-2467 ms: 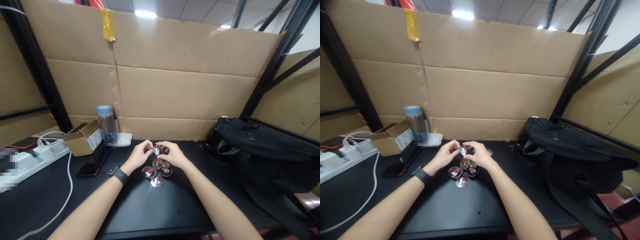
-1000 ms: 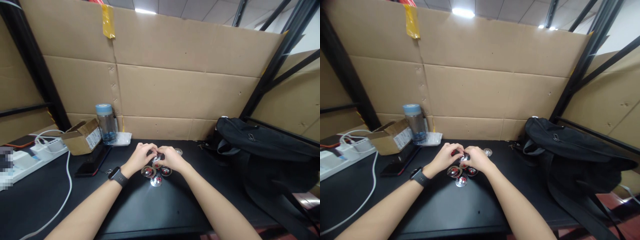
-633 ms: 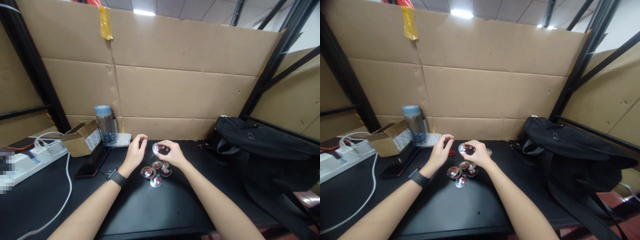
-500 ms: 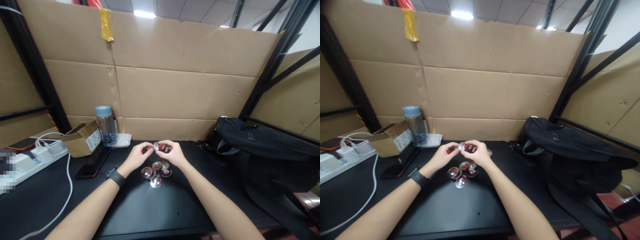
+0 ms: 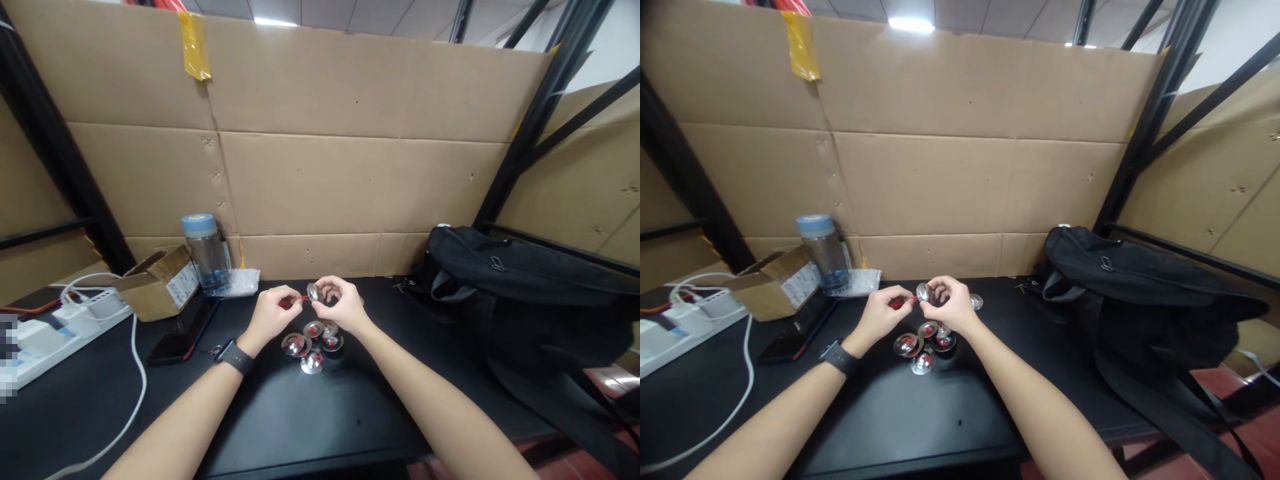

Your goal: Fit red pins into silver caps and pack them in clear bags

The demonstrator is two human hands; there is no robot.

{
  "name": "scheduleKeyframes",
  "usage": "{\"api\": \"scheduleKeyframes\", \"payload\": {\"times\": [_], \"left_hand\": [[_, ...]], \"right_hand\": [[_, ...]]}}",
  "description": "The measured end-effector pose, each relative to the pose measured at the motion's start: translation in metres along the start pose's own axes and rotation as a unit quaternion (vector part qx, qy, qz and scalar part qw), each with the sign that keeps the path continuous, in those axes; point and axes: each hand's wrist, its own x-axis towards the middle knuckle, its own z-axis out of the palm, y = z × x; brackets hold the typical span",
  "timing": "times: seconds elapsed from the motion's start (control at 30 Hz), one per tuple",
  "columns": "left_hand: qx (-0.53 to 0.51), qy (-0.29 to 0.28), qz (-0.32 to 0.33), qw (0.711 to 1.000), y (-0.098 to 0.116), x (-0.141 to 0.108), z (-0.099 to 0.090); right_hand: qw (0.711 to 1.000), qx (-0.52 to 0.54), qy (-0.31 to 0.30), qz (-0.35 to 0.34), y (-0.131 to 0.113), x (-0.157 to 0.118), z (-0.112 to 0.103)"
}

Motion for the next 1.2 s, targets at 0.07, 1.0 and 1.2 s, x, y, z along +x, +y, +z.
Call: {"api": "scheduleKeyframes", "payload": {"times": [0.07,1.0,1.2], "left_hand": [[0.042,-0.007,-0.012,0.999,-0.007,0.003,-0.006],[0.061,-0.265,0.087,0.958,0.001,-0.009,0.015],[0.077,-0.250,0.078,0.962,-0.003,-0.010,0.020]], "right_hand": [[0.997,-0.068,0.009,-0.027,0.004,0.005,-0.013],[0.887,-0.389,-0.167,0.186,0.082,0.017,-0.100],[0.896,-0.357,-0.181,0.191,0.082,0.019,-0.103]]}}
